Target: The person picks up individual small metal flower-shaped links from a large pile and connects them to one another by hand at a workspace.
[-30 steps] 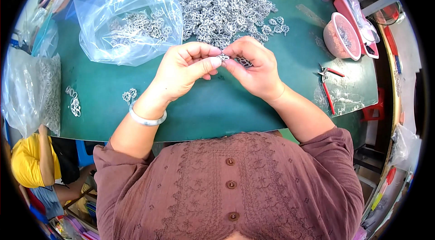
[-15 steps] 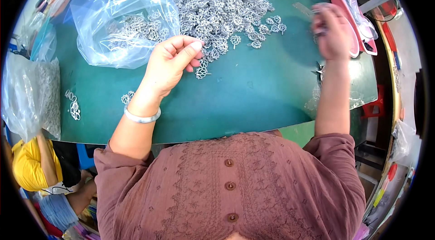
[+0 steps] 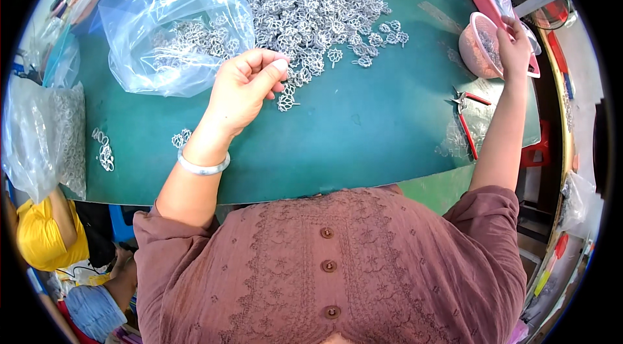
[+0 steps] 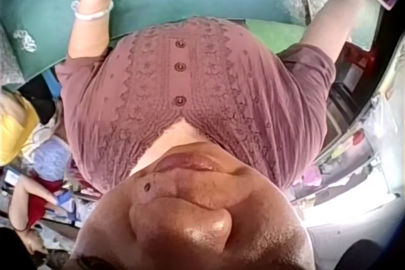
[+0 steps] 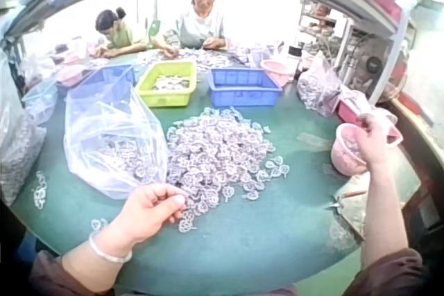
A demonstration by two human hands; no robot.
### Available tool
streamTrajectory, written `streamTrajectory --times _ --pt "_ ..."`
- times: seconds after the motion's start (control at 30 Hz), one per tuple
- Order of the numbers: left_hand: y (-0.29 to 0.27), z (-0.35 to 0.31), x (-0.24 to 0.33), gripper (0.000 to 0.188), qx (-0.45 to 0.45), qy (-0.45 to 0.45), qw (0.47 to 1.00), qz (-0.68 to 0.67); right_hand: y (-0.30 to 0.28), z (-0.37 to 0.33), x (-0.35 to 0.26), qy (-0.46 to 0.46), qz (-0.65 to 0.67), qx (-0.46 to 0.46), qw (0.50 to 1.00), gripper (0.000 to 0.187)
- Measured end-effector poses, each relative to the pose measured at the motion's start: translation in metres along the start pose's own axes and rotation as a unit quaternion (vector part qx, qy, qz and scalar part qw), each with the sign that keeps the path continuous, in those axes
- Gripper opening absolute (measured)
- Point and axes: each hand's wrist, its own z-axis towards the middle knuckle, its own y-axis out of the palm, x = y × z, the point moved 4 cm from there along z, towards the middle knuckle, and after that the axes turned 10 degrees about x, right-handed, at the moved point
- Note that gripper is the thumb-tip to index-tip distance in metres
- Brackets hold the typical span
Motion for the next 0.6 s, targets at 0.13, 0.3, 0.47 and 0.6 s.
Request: streamTrajectory --times 0.13,0.3,0.47,0.6 --pt "-0.004 -0.002 -0.001 0.015 0.012 -0.003 1.0 0.012 0.035 -0.053 -0.097 -0.107 0.115 -0.073 0.985 0.025" --pt "0.001 -0.003 0.001 0.015 0.013 -0.001 1.0 0.026 0.083 -0.139 -0.195 -0.345 0.212 -0.285 0.869 0.022" --pt "0.002 -0.004 0.0 0.014 0.006 0.012 1.0 0.028 0.099 -0.174 -0.231 -0.417 0.15 -0.29 0.848 0.009" --pt "0.003 -0.005 0.0 0.016 0.0 -0.006 1.0 0.031 0.104 -0.178 -0.226 -0.42 0.177 -0.301 0.838 0.006"
